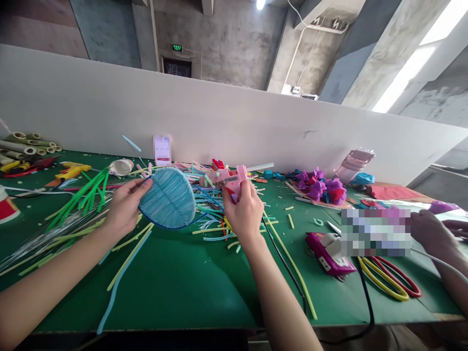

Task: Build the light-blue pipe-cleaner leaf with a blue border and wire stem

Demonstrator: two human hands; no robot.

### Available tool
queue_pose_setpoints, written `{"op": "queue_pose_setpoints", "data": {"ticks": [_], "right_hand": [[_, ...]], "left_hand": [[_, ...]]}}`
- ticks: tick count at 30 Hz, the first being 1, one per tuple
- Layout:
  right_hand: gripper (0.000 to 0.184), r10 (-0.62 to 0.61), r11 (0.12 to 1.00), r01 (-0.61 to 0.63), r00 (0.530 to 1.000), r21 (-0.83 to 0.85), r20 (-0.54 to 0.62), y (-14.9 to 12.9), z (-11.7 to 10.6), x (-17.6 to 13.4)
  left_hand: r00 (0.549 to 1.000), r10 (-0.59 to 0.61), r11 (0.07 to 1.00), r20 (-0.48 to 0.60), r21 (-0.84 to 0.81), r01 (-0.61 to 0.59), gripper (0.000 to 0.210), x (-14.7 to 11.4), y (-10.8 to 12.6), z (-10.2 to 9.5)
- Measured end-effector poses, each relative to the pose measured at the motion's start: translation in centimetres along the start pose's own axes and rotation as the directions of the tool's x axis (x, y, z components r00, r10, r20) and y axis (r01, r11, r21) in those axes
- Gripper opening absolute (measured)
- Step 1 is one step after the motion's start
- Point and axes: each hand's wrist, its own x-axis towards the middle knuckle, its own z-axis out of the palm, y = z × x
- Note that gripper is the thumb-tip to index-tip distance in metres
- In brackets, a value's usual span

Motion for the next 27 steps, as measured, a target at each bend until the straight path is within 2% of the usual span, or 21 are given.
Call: {"op": "queue_pose_setpoints", "data": {"ticks": [8, 16, 27], "right_hand": [[0.018, -0.031, 1.000, 0.031, 0.999, -0.005, -0.008, 0.28, 0.51, -0.16], [0.022, -0.043, 0.999, 0.043, 0.999, -0.006, -0.006, 0.27, 0.48, -0.16], [0.023, -0.054, 0.998, 0.055, 0.998, -0.025, 0.016, 0.22, 0.24, -0.18]], "left_hand": [[1.000, -0.002, 0.999, 0.018, 0.035, 0.001, 0.048, -0.48, -0.03, 0.34], [0.998, -0.008, 0.999, 0.058, 0.054, 0.005, 0.045, -0.78, -0.01, 0.49], [0.999, 0.021, 0.998, 0.032, 0.062, -0.023, 0.046, -0.58, -0.21, 0.40]]}}
